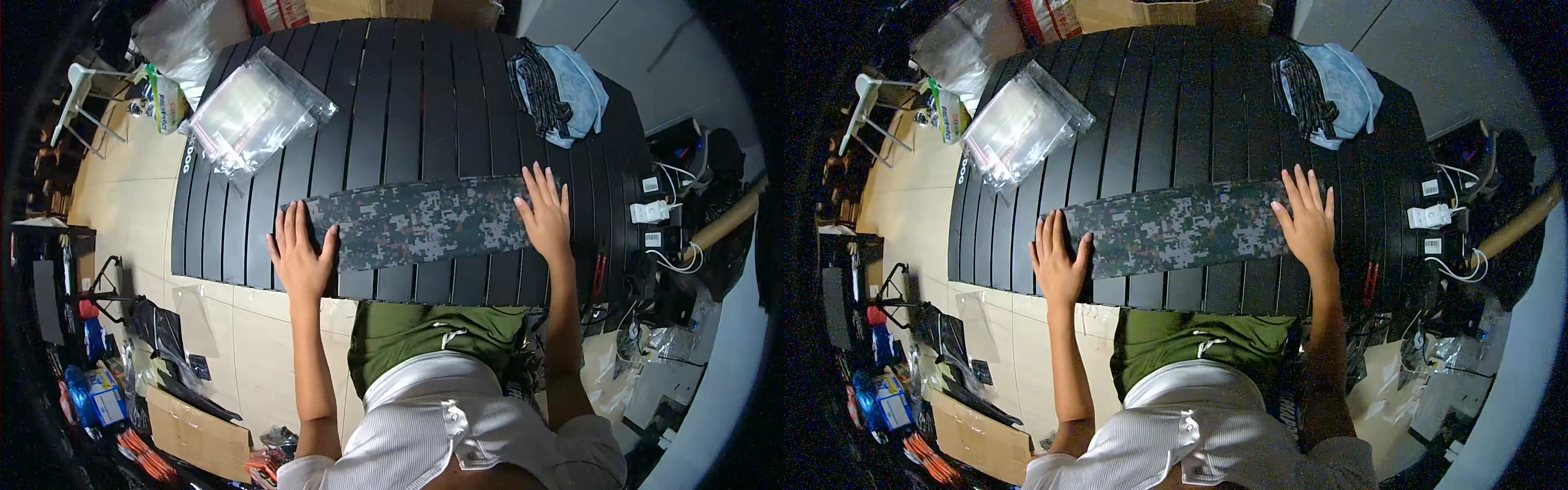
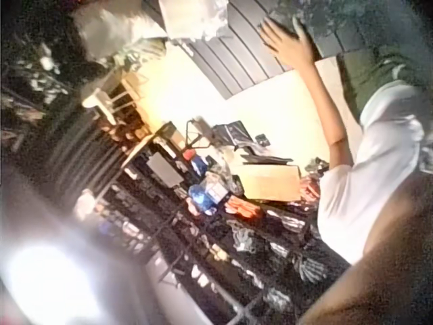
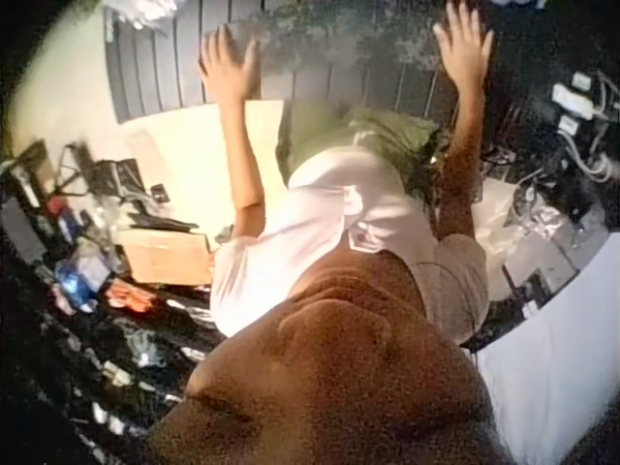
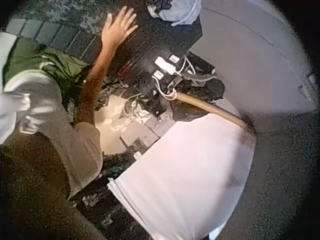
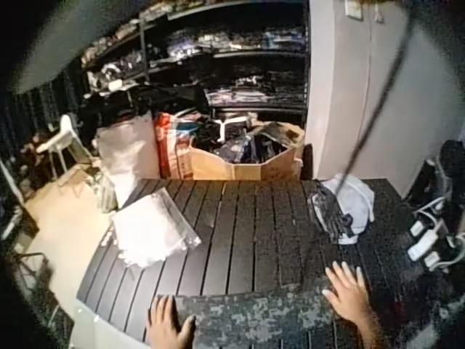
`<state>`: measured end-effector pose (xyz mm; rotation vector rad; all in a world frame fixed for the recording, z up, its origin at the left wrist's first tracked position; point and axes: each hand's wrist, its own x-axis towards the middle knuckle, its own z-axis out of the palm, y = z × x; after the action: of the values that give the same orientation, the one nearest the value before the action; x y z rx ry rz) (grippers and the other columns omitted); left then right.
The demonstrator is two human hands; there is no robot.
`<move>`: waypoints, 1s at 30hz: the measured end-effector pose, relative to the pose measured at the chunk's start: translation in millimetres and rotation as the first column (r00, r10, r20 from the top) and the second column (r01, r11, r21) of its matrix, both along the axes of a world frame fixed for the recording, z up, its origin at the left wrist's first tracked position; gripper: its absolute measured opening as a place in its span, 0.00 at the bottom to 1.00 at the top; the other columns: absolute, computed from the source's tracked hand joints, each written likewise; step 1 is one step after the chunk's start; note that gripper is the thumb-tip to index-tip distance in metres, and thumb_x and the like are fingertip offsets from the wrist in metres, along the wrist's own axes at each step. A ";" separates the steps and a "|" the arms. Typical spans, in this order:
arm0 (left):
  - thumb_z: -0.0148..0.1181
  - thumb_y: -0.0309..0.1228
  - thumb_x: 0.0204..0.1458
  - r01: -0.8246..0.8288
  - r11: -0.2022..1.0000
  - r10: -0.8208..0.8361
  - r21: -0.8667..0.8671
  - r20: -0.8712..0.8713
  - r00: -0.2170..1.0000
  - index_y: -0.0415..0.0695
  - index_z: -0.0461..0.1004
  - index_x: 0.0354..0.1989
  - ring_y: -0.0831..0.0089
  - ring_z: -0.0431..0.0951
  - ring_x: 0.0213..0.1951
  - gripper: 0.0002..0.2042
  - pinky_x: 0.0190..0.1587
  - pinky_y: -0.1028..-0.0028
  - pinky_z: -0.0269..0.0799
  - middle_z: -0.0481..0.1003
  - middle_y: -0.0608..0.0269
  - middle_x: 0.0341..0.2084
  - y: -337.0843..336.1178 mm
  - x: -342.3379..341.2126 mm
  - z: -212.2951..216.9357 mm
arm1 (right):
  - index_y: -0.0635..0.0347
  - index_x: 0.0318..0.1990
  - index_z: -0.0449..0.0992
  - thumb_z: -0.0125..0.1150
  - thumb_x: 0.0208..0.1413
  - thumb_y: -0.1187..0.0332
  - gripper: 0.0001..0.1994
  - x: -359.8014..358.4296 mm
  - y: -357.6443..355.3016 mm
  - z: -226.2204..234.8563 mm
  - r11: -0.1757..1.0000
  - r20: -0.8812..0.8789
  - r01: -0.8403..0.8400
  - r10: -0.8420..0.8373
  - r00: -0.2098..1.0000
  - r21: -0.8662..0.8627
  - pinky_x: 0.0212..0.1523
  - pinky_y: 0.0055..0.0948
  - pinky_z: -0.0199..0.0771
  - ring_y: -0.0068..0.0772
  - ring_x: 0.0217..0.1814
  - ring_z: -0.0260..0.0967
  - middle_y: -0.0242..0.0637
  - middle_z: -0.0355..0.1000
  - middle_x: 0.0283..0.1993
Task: Folding a camouflage neck gaiter and placing it into a clear plastic bag.
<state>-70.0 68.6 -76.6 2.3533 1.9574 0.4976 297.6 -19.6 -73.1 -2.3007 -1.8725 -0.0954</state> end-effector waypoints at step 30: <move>0.53 0.41 0.48 0.491 0.869 -0.469 0.057 0.408 0.783 0.45 0.58 0.56 0.50 0.46 0.60 0.27 0.59 0.56 0.38 0.48 0.48 0.60 -25.6 73.9 20.0 | 0.66 0.26 0.66 0.60 0.47 0.60 0.16 12.0 -36.4 20.1 0.820 -0.575 0.547 -0.371 0.729 0.165 0.28 0.25 0.58 0.24 0.26 0.58 0.37 0.61 0.23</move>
<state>4.0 43.0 -56.5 2.3407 1.1183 0.8012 309.5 -56.1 -52.9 -2.2068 -0.9070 0.1378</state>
